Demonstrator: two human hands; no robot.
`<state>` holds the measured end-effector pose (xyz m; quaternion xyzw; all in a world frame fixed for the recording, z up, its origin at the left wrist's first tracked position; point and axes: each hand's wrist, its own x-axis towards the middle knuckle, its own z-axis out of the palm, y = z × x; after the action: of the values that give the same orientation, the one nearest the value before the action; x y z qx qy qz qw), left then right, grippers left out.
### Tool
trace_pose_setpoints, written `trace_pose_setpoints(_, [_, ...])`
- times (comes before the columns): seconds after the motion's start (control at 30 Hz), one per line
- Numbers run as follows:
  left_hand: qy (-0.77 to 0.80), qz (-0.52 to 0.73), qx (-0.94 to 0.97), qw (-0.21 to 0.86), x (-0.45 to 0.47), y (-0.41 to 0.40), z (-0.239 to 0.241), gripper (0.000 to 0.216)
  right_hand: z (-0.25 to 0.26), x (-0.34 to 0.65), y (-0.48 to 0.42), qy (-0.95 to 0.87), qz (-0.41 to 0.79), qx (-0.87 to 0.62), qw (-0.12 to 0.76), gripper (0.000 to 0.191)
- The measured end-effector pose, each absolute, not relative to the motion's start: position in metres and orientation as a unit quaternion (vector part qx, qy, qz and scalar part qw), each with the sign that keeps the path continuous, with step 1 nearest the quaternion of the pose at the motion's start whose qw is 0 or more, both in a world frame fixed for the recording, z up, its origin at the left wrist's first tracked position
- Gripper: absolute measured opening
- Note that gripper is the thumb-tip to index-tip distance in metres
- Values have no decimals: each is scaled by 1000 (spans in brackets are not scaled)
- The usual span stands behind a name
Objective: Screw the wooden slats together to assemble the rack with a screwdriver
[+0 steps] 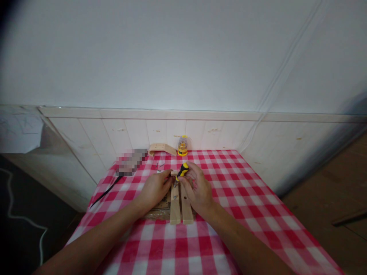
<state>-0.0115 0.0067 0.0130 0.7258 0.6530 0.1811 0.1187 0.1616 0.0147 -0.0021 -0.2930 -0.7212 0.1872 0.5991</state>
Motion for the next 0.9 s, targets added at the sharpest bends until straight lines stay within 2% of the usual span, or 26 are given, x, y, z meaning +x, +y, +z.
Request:
trace_pose_setpoints(0.33, [649,180,729,121,-11,6,15,29,-1,160,17,-746,219,-276,566,46])
trace_pose_setpoints(0.6, [648,187,728,120,-11,5,15,29,1,161,17,-781,194,-274,527,46])
trace_pose_setpoints(0.9, [647,190,729,116,-11,4,16,27,2,160,17,-761,214,-275,547,48])
